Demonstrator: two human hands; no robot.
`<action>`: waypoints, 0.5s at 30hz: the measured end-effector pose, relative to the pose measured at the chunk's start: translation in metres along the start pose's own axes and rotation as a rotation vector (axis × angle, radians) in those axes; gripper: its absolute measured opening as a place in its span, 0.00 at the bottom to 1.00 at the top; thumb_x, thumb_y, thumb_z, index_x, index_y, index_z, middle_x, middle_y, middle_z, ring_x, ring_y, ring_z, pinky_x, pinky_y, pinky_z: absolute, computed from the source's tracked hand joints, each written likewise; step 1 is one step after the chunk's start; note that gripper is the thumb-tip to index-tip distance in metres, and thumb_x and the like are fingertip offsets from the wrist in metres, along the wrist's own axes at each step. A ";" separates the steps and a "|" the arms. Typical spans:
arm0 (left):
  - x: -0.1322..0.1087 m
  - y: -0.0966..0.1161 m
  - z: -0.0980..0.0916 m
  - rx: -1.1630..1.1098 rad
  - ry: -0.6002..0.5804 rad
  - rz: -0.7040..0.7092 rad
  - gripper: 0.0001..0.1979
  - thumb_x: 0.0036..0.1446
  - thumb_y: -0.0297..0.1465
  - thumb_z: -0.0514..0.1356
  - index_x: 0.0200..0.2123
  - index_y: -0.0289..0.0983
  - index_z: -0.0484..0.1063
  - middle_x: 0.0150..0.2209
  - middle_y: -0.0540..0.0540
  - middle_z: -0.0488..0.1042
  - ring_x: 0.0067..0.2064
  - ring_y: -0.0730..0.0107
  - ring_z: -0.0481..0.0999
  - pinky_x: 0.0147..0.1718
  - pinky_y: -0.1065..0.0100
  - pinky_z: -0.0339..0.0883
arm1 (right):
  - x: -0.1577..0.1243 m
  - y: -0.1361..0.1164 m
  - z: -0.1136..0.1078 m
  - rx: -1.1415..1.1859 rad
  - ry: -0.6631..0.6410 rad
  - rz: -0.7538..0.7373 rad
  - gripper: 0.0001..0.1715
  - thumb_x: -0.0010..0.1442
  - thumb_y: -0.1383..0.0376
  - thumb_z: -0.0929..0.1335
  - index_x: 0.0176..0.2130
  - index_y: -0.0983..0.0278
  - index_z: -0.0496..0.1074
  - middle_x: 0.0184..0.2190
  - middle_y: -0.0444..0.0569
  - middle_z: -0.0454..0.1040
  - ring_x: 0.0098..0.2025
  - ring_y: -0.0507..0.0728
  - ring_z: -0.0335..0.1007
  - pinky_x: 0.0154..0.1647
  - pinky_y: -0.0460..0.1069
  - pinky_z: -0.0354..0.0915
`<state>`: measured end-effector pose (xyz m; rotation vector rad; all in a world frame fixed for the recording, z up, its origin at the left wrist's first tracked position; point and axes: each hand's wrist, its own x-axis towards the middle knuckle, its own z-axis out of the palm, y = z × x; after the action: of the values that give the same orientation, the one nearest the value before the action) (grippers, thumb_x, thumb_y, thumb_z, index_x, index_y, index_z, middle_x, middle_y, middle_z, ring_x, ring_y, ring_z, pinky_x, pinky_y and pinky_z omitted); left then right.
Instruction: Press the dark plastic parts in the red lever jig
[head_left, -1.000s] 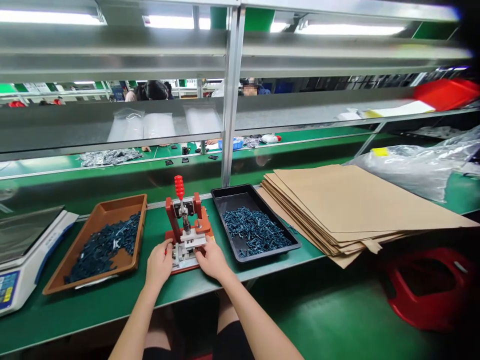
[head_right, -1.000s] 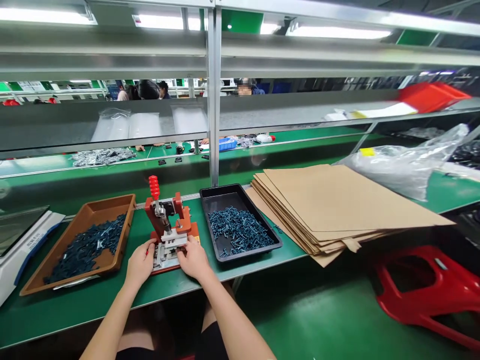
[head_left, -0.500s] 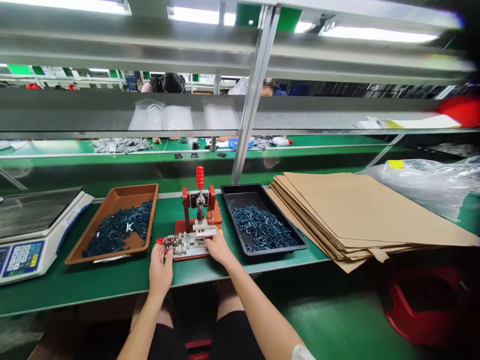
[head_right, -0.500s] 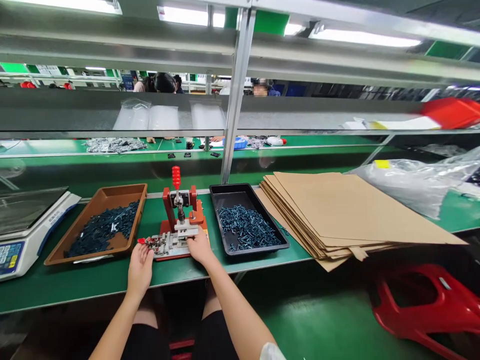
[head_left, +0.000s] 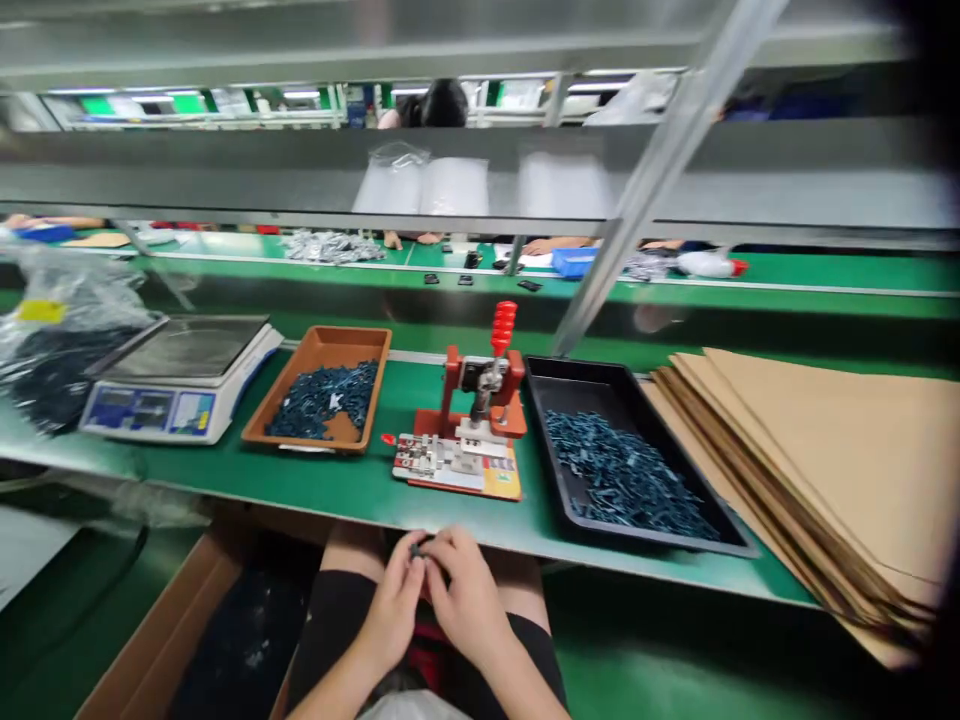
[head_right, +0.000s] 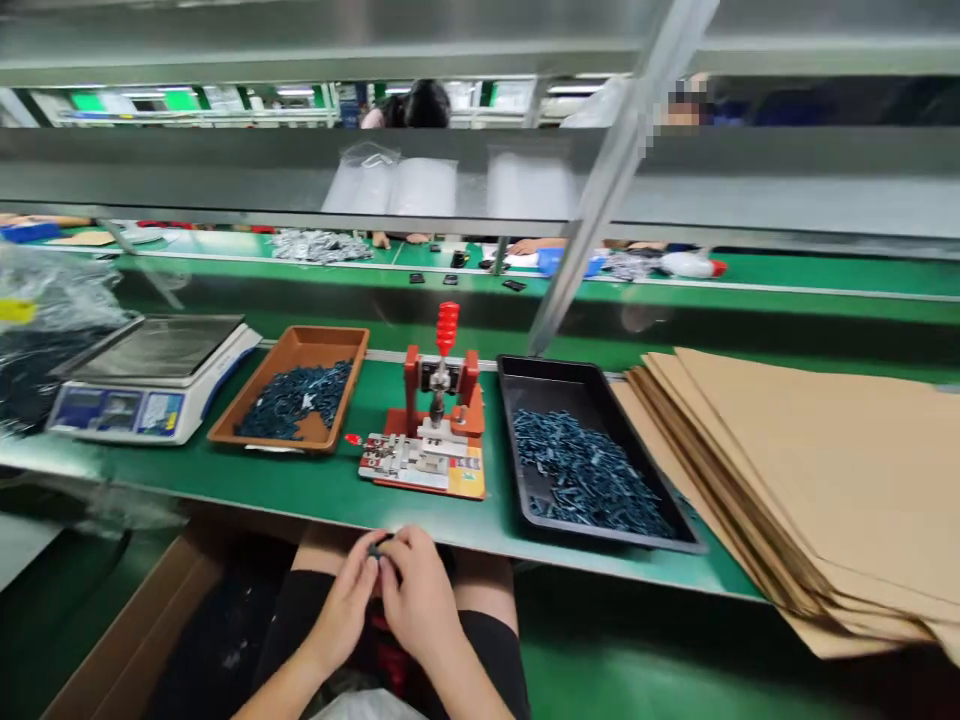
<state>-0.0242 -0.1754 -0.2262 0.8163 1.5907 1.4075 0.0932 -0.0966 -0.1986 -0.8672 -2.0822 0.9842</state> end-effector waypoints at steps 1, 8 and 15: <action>-0.007 -0.003 -0.001 -0.036 -0.016 -0.065 0.25 0.61 0.53 0.56 0.52 0.42 0.73 0.51 0.39 0.77 0.51 0.55 0.78 0.52 0.55 0.74 | -0.010 -0.005 0.009 0.007 -0.096 -0.019 0.15 0.63 0.71 0.63 0.41 0.55 0.76 0.38 0.52 0.71 0.42 0.62 0.71 0.43 0.58 0.71; -0.032 -0.056 -0.138 0.132 0.348 -0.268 0.34 0.48 0.60 0.60 0.44 0.38 0.77 0.43 0.37 0.83 0.40 0.50 0.83 0.40 0.53 0.78 | 0.003 0.000 -0.056 0.007 -0.095 -0.092 0.16 0.64 0.67 0.66 0.50 0.55 0.75 0.43 0.52 0.77 0.42 0.59 0.76 0.44 0.53 0.74; -0.010 -0.072 -0.259 0.824 0.393 0.003 0.20 0.48 0.48 0.62 0.40 0.44 0.79 0.45 0.45 0.83 0.52 0.46 0.80 0.56 0.50 0.72 | 0.073 0.070 -0.207 -0.414 0.205 0.099 0.13 0.61 0.62 0.65 0.42 0.62 0.77 0.39 0.53 0.80 0.40 0.62 0.78 0.45 0.55 0.73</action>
<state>-0.2485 -0.3092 -0.2905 1.0298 2.5403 0.9137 0.2337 0.0739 -0.1335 -1.2332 -2.1101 0.4881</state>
